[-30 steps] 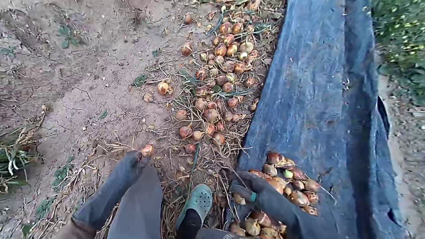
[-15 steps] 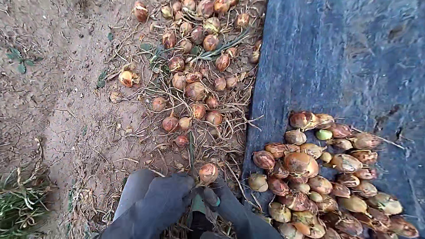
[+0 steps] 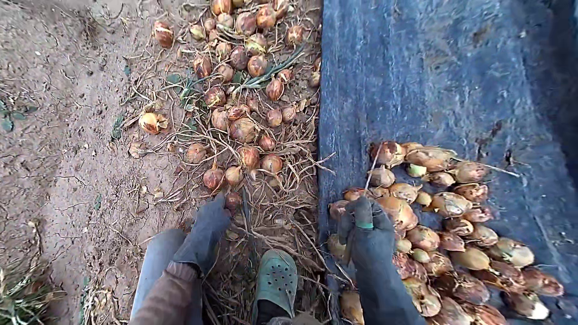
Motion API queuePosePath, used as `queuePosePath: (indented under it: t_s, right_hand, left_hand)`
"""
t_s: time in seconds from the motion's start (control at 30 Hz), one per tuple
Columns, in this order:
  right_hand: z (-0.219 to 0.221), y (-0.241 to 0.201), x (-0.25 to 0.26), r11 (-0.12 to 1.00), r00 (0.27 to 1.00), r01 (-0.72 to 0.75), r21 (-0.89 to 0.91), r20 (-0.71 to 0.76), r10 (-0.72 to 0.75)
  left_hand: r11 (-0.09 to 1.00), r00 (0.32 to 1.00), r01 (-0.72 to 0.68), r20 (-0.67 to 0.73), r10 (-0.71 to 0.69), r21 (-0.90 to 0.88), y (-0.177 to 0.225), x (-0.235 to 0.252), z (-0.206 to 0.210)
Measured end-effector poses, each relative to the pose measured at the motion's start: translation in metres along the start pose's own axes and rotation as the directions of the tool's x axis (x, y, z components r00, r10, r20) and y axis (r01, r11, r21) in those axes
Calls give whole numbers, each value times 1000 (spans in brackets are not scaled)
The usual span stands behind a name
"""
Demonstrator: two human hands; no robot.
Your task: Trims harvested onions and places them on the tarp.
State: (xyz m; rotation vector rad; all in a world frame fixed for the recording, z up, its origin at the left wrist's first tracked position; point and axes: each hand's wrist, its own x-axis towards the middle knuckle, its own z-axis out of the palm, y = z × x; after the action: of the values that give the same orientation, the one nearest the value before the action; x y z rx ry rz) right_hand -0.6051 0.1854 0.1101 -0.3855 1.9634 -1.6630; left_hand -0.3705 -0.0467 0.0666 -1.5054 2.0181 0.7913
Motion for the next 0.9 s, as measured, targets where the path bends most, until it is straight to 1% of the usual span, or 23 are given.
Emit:
queuePosePath:
  t_s: [0.07, 0.1, 0.13, 0.17, 0.23, 0.27, 0.3, 0.33, 0.37, 0.4, 0.43, 0.47, 0.5, 0.57, 0.6, 0.63, 0.67, 0.73, 0.77, 0.8, 0.83, 0.87, 0.9]
  right_hand:
    - [12, 14, -18, 984, 985, -172, -33, 25, 173]
    - [22, 23, -33, 962, 961, -269, -38, 53, 271]
    - [32, 33, -47, 934, 930, -356, -38, 80, 358]
    - [43, 43, -58, 896, 889, -443, -28, 111, 443]
    - [65, 58, -71, 834, 808, -549, -52, 223, 546]
    - [75, 63, -75, 824, 774, -558, -99, 295, 560]
    - [84, 63, -77, 825, 744, -543, -157, 366, 559]
    - [93, 61, -79, 844, 740, -501, -192, 411, 533]
    - [101, 57, -80, 875, 759, -436, -211, 436, 483]
    - [108, 52, -80, 909, 795, -356, -216, 440, 416]
    - [113, 46, -81, 935, 833, -270, -228, 432, 346]
    - [116, 41, -83, 955, 862, -179, -236, 431, 268]
    - [116, 35, -87, 967, 882, -78, -243, 436, 180]
    - [111, 27, -96, 963, 889, 86, -257, 456, 43]
    - [102, 24, -100, 969, 878, 87, -231, 477, 35]
    - [91, 23, -101, 989, 885, 41, -142, 464, 30]
    - [79, 22, -100, 999, 910, -38, 28, 414, 23]
    - [54, 8, -84, 945, 971, -121, 305, 233, 49]
    - [44, -4, -70, 925, 987, -118, 361, 147, 69]
    - [36, -14, -54, 923, 992, -116, 368, 97, 86]
    - [30, -14, -39, 930, 991, -119, 348, 106, 87]
    - [25, -2, -27, 951, 984, -124, 284, 162, 80]
    - [16, 16, -22, 977, 964, -136, 164, 248, 92]
  left_hand:
    - [1000, 1000, -10, 20, 10, -28, -3, 13, 9]
    - [997, 1000, -17, 25, 19, -69, -6, 12, 13]
    - [986, 999, -20, 32, 26, -165, -10, 9, 17]
    - [951, 998, -30, 44, 46, -306, -16, 7, 21]
    - [771, 987, -97, 39, 155, -630, -22, -6, 21]
    - [736, 973, -141, 43, 226, -662, -22, -21, 15]
    - [783, 959, -189, 61, 277, -592, -20, -37, 7]
    - [863, 946, -236, 97, 308, -447, -15, -54, -4]
    - [926, 937, -266, 152, 314, -270, -6, -73, -17]
    - [948, 926, -283, 219, 309, -143, 3, -93, -30]
    - [955, 908, -283, 295, 297, -92, 12, -112, -44]
    - [959, 889, -265, 360, 283, -101, 21, -129, -59]
    - [955, 892, -283, 339, 298, -92, 19, -135, -59]
    - [936, 928, -353, 124, 351, -7, -6, -120, -32]
    - [943, 941, -334, 54, 333, 13, -13, -110, -25]
    - [954, 954, -299, 2, 299, 0, -19, -98, -19]
    - [965, 967, -254, -32, 253, -61, -23, -84, -13]
    - [971, 984, -179, -47, 174, -156, -25, -57, 4]
    - [970, 983, -183, -15, 183, -161, -25, -43, 16]
    - [968, 980, -186, 45, 196, -171, -22, -31, 29]
    - [963, 973, -181, 106, 205, -199, -17, -22, 39]
    - [962, 969, -171, 141, 203, -213, -13, -17, 49]
    - [962, 967, -159, 163, 198, -222, -9, -12, 54]
